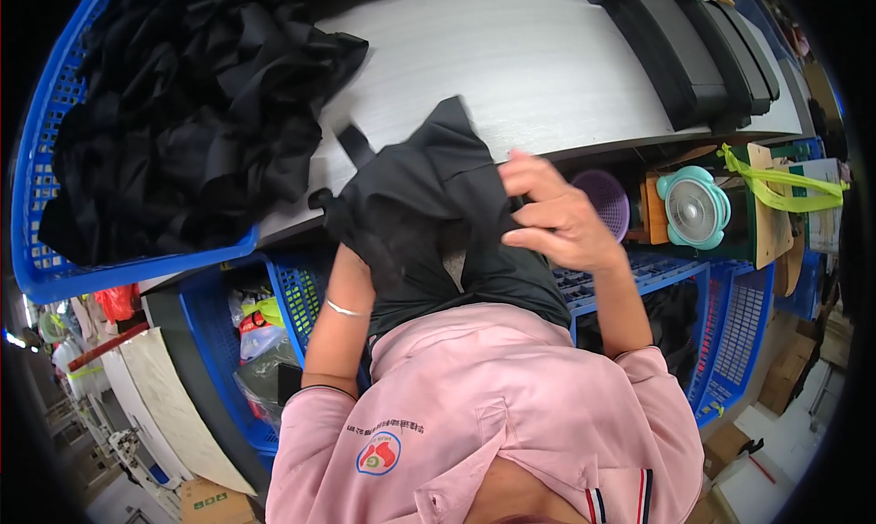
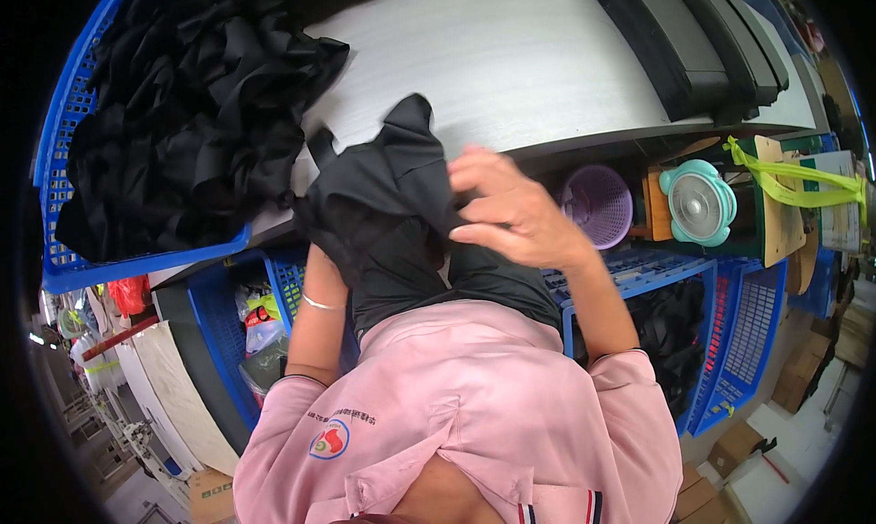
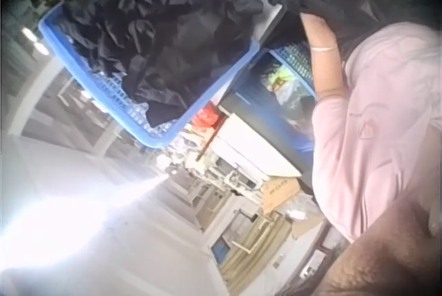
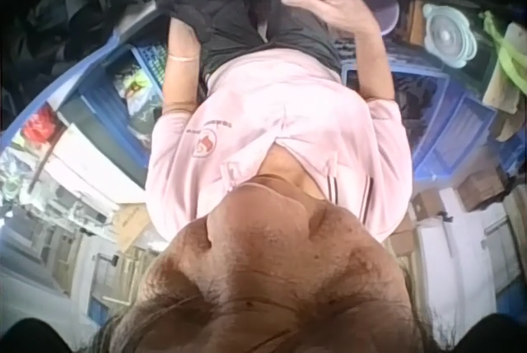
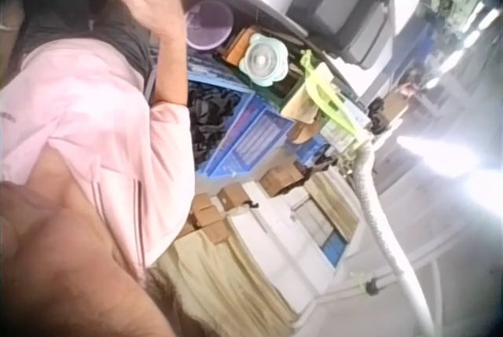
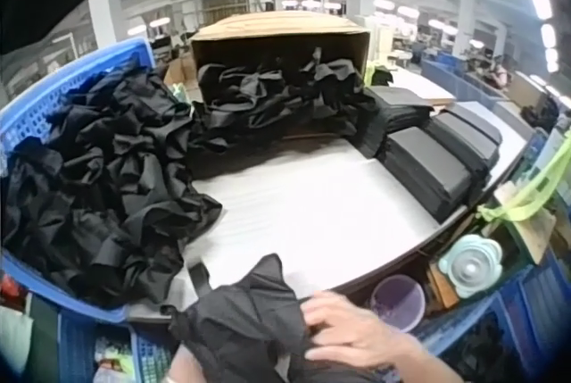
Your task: Manually turning black fabric components right-side out and preparing them for further assembly.
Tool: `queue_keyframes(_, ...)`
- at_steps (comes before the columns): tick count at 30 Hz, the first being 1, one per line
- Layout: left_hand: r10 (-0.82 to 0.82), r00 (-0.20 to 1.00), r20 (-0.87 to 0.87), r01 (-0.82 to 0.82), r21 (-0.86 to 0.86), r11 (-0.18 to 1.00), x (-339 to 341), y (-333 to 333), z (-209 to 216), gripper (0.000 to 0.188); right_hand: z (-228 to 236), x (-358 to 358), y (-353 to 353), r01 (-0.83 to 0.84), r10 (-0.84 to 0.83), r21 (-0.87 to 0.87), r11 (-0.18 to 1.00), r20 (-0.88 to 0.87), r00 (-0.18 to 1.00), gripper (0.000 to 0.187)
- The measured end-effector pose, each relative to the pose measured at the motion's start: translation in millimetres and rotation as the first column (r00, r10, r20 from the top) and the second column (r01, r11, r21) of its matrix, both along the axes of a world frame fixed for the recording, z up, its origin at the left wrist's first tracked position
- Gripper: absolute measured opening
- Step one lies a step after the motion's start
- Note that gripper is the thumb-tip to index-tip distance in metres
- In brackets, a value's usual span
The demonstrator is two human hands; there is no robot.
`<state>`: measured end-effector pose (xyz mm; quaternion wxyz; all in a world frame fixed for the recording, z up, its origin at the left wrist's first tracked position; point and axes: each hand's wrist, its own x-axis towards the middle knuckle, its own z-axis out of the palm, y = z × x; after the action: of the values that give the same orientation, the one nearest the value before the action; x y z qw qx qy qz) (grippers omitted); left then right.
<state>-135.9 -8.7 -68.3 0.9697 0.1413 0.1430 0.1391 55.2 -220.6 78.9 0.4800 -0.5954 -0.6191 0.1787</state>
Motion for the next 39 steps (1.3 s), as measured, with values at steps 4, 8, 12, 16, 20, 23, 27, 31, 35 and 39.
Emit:
queue_keyframes(4, -0.198, 0.965, 0.170, 0.187, 0.075, 0.979, 16, 20, 23, 0.053, 23, 50, 0, 0.301, -0.307, -0.094, 0.949, -0.067, 0.949, 0.022)
queue_keyframes(8, -0.086, 0.966, -0.243, 0.171, 0.351, 0.921, 58, -15, 50, 0.054, -2, 104, 45, 0.524, -0.524, 0.016, 0.852, 0.070, 0.849, 0.016)
queue_keyframes(12, 0.005, 0.956, -0.293, 0.204, 0.679, 0.705, 62, -49, 64, 0.045, -55, 124, 66, 0.613, -0.563, 0.093, 0.785, -0.305, 0.768, 0.024)
queue_keyframes(16, 0.395, 0.880, -0.263, 0.012, 0.844, 0.536, 46, -26, 78, 0.028, -54, 75, 37, 0.739, -0.732, -0.029, 0.673, -0.167, 0.660, 0.028)
queue_keyframes(20, 0.599, 0.784, -0.165, -0.017, 0.958, 0.286, 86, 14, 76, 0.039, -51, 24, 43, 0.484, -0.463, -0.180, 0.856, -0.682, 0.566, 0.027)
queue_keyframes(23, 0.196, 0.960, -0.202, -0.011, 0.670, 0.742, 115, 16, 71, 0.044, -66, 14, 70, 0.391, -0.373, -0.181, 0.903, -0.780, 0.502, 0.028)
queue_keyframes(27, -0.039, 0.982, -0.185, 0.144, 0.596, 0.790, 121, 16, 69, 0.037, -84, 35, 67, 0.405, -0.497, -0.294, 0.866, -0.593, 0.634, 0.016)
queue_keyframes(31, -0.177, 0.982, -0.065, 0.188, 0.412, 0.892, 116, 22, 64, 0.033, -97, 39, 64, 0.688, -0.742, -0.290, 0.665, -0.153, 0.653, 0.016)
queue_keyframes(35, -0.154, 0.972, -0.176, 0.226, 0.533, 0.816, 127, 16, 55, 0.027, -90, 38, 70, 0.680, -0.674, 0.011, 0.733, 0.147, 0.724, 0.016)
queue_keyframes(39, 0.002, 0.961, -0.277, 0.173, 0.606, 0.776, 132, 14, 57, 0.021, -71, 58, 60, 0.039, -0.293, -0.303, 0.952, -0.869, 0.398, 0.031)
